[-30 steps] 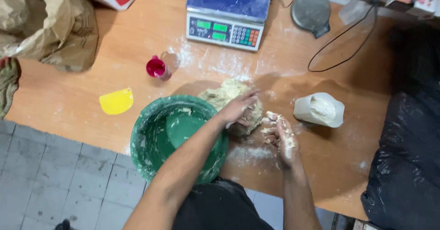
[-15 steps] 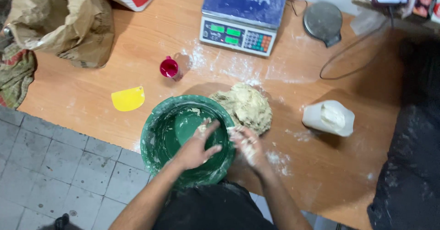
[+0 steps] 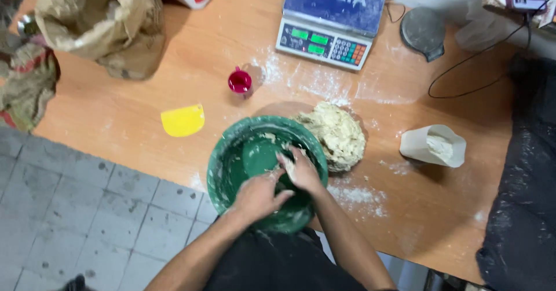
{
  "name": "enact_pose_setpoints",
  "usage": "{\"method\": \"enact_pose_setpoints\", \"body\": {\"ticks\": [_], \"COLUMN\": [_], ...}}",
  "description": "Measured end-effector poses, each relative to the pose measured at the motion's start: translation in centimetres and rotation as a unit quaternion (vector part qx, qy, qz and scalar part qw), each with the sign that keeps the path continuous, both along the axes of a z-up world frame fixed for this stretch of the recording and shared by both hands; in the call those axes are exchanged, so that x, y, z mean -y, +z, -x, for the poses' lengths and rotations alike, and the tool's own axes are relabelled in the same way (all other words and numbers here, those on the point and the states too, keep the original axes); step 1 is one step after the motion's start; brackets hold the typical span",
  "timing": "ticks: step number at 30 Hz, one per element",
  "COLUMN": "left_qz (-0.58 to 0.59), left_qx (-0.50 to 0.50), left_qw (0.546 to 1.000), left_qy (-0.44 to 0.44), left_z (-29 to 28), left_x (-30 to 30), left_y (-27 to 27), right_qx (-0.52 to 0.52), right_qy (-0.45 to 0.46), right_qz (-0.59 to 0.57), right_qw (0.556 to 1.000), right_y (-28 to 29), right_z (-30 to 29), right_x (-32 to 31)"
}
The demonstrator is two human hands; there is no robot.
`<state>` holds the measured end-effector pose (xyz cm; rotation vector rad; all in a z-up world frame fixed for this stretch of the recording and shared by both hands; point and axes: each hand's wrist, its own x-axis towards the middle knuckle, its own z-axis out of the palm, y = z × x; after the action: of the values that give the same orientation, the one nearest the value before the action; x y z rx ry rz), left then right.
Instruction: The person is mixing ingredients in a bowl and kneading dough on a workbench.
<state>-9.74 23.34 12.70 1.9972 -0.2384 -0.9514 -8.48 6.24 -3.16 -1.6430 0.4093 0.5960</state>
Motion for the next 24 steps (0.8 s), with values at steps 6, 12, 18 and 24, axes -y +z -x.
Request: {"method": "enact_pose_setpoints", "body": {"ticks": [6,12,18,24], "left_qz": [-0.183,-0.146,-0.064,0.098], "left_qx": [0.392,0.302,0.172,0.225], "left_qw": [0.902,0.942,0.983,0.968], "left_qy": [0.015,-0.019,0.021,0.043], "left_z": [-8.0,-12.6,-13.2,-11.9], "left_x": [-8.5,-10.4,-12.0,-13.3], "left_y": [-8.0,-8.6,-11.3,-15.5], "right_qx": [0.080,0.126,0.202,0.185], "right_qy": [0.007,-0.011,0.267,-0.426], "right_qz": [0.257,0.428,0.304,-0.061], "right_qw": [0.963,0.895,0.892,0.883], "right_y": [-7.2,-3.9,-1.0,-7.2], "right_z": [0.7,-3.7,-4.3,-5.2], "right_x": [-0.8,-13.3,-15.4,-10.6]}}
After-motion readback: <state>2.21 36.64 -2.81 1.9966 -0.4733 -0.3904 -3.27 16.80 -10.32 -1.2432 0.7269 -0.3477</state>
